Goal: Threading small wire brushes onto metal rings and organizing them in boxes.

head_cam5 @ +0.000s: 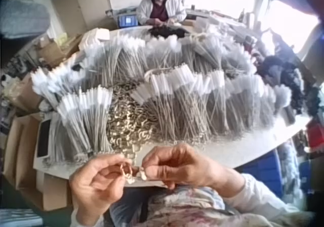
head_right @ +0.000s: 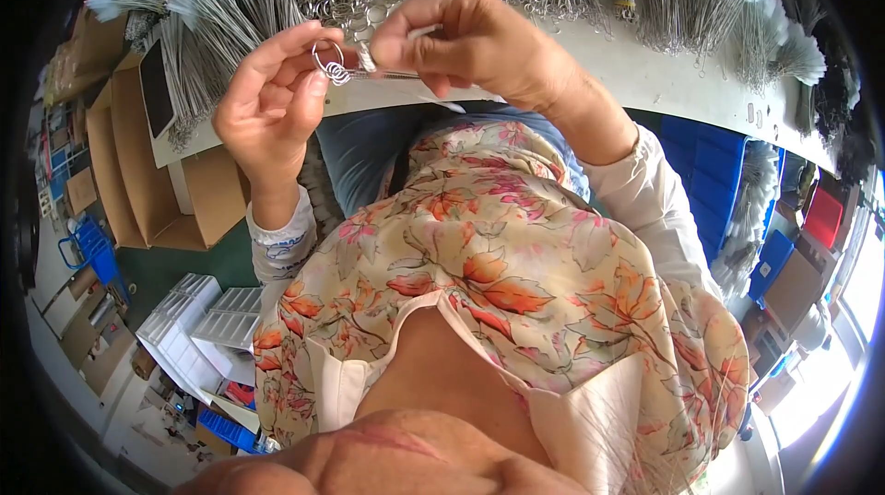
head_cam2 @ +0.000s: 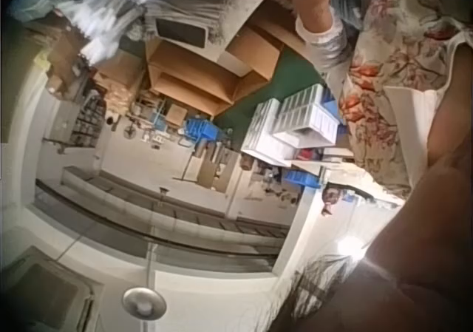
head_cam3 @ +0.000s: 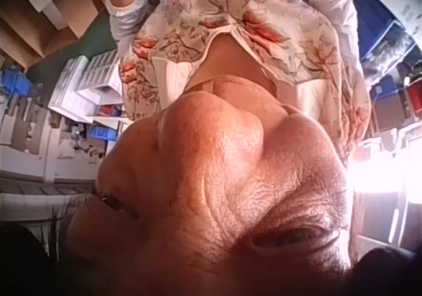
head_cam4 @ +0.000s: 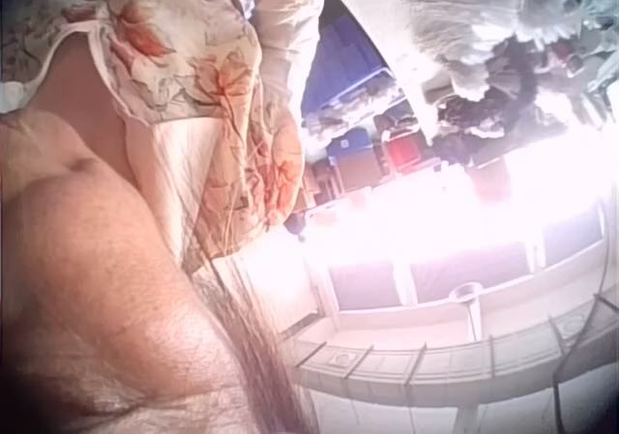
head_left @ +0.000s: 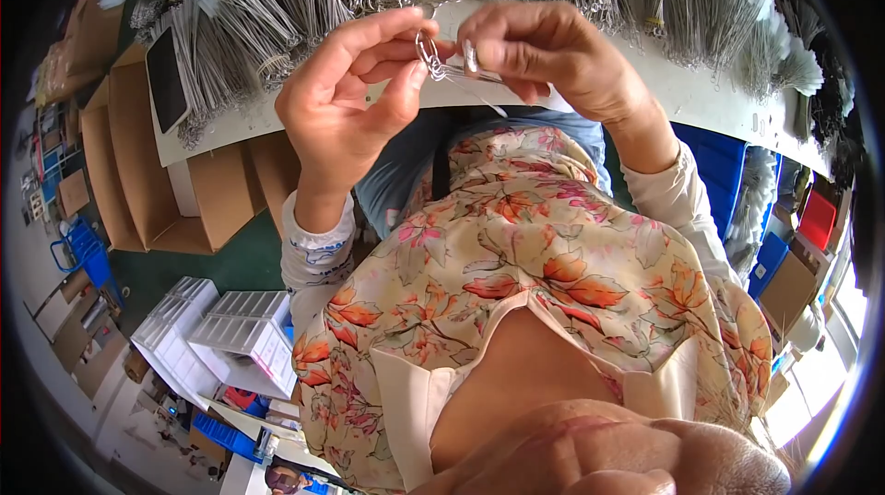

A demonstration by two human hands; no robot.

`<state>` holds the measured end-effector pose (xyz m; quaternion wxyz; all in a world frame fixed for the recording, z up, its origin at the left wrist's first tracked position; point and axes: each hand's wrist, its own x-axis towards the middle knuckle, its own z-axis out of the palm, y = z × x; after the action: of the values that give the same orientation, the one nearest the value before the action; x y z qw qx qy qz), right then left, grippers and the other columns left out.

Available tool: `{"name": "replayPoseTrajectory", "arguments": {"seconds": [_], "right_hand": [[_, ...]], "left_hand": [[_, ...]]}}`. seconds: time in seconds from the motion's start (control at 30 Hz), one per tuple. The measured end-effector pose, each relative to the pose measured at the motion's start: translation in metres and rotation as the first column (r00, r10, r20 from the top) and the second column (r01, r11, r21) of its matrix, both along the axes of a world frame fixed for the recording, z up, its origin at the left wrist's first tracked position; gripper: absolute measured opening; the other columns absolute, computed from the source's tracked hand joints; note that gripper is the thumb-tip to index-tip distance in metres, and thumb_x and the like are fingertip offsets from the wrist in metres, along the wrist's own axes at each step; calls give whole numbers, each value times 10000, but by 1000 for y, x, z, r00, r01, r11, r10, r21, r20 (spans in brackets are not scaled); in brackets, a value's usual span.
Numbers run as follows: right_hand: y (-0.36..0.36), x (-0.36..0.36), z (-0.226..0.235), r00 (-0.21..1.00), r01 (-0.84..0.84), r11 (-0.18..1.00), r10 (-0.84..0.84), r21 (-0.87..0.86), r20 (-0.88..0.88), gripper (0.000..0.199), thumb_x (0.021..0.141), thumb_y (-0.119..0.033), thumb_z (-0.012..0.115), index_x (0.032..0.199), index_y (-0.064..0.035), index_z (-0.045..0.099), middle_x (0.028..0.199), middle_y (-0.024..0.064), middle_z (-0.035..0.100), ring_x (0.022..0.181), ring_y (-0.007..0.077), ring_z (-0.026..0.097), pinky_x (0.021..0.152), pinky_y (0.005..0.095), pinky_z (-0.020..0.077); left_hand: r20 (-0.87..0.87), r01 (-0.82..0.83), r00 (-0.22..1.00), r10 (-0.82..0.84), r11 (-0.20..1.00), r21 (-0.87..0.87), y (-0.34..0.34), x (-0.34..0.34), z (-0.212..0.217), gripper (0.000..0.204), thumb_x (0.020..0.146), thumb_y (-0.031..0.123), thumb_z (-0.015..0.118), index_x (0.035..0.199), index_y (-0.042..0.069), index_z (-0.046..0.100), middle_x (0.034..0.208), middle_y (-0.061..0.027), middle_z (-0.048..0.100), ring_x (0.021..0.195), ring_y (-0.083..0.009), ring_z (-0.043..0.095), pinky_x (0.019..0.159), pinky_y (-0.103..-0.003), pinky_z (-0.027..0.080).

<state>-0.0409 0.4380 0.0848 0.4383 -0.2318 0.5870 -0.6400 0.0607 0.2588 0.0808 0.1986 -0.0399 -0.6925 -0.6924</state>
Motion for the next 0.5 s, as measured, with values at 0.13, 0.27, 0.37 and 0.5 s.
{"name": "replayPoseTrajectory", "arguments": {"seconds": [0.13,0.27,0.37,0.5], "right_hand": [[-13,4,21,986,151,977,-159,-153,-42,179,875,-211,610,884,-33,633,700,-15,572,516,32,409,441,171,306],[-11,-18,24,965,-73,943,149,-324,215,314,932,-309,488,967,-14,592,832,63,607,717,171,604,678,331,543],[-16,-3,18,997,62,985,-53,-159,58,264,921,-253,526,943,-2,604,800,79,619,659,198,613,614,340,540],[-13,0,24,992,119,974,-124,-193,-16,176,861,-198,629,913,-30,628,677,-20,550,505,36,414,442,171,314]], "left_hand": [[-151,-110,985,89,984,-137,9,-4,12,274,738,-115,617,1010,-94,594,995,-157,630,807,-198,661,736,-264,551],[-294,-223,948,120,911,-348,7,-8,20,308,710,-119,637,1015,-78,610,966,-153,641,772,-185,668,711,-258,555],[-299,-227,947,114,898,-376,6,-10,18,327,703,-111,648,1024,-52,623,960,-142,648,773,-175,668,690,-248,557],[-271,-215,956,112,896,-389,6,-9,24,317,707,-105,648,1018,-43,631,955,-125,655,777,-163,668,695,-242,554]]}}
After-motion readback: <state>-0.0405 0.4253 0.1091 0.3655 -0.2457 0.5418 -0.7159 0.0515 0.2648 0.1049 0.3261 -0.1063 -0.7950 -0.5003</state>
